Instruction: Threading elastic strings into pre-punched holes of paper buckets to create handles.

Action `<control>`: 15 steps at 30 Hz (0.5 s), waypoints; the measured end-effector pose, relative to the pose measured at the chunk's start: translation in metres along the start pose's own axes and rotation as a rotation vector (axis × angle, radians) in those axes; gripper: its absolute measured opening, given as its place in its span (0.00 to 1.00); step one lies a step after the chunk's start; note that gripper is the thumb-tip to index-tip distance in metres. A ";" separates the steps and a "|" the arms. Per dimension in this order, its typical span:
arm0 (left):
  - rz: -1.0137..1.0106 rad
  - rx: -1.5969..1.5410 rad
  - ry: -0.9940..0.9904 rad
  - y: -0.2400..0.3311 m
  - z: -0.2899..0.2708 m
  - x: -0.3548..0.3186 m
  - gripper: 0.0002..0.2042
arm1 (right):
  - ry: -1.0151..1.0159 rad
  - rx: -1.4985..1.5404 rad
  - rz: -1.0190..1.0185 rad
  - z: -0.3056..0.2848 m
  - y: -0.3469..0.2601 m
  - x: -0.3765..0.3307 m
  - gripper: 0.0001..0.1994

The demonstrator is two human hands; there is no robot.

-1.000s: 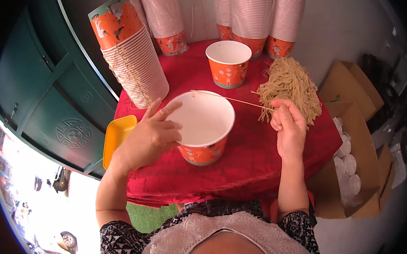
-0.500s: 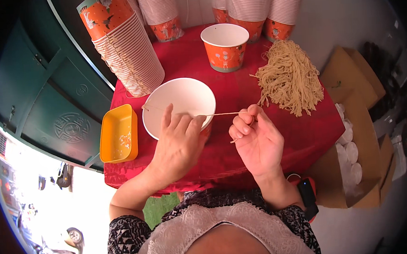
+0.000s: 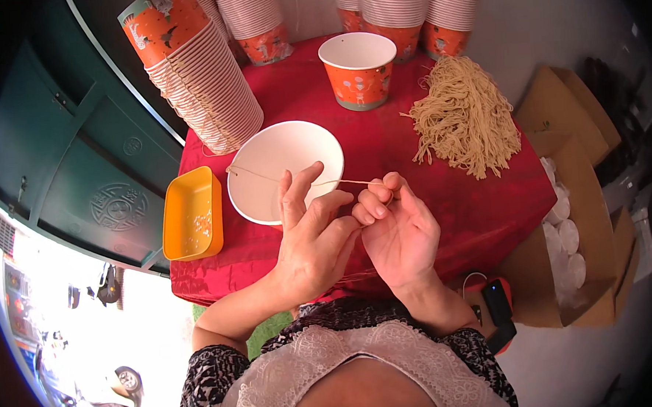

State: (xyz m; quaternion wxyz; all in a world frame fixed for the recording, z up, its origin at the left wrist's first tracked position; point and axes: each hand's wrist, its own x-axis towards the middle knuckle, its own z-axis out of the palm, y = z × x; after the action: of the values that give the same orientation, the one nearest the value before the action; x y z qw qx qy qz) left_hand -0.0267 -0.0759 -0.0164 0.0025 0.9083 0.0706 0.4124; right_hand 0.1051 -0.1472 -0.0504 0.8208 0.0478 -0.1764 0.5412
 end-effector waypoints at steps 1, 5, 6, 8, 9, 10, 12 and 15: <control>-0.014 0.003 -0.022 0.002 -0.003 0.001 0.09 | 0.000 0.001 -0.001 -0.001 0.000 -0.001 0.09; -0.050 0.050 -0.110 0.004 -0.019 0.000 0.10 | 0.126 -1.099 -0.285 -0.017 -0.005 -0.005 0.09; -0.064 0.059 -0.157 0.004 -0.022 -0.001 0.09 | 0.064 -1.423 -0.443 -0.018 -0.007 -0.008 0.09; -0.060 0.056 -0.166 0.002 -0.024 -0.003 0.07 | -0.242 -1.593 -0.572 -0.015 -0.008 -0.011 0.13; -0.054 0.049 -0.176 0.002 -0.025 -0.004 0.05 | -0.286 -1.532 -0.402 -0.004 -0.008 -0.018 0.12; -0.055 0.049 -0.180 0.003 -0.027 -0.005 0.05 | -0.309 -1.496 -0.339 -0.001 -0.005 -0.019 0.12; -0.044 0.073 -0.211 0.006 -0.033 -0.002 0.05 | -0.322 -1.518 -0.283 -0.008 -0.003 -0.019 0.11; -0.051 0.063 -0.272 0.005 -0.043 -0.001 0.06 | -0.373 -1.561 -0.261 -0.009 -0.004 -0.017 0.09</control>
State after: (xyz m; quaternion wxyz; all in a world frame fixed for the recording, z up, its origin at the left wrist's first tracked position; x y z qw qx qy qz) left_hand -0.0589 -0.0831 0.0114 -0.0061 0.9533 0.1054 0.2830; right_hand 0.1054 -0.1612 -0.0643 0.6312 -0.4289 -0.6298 0.1451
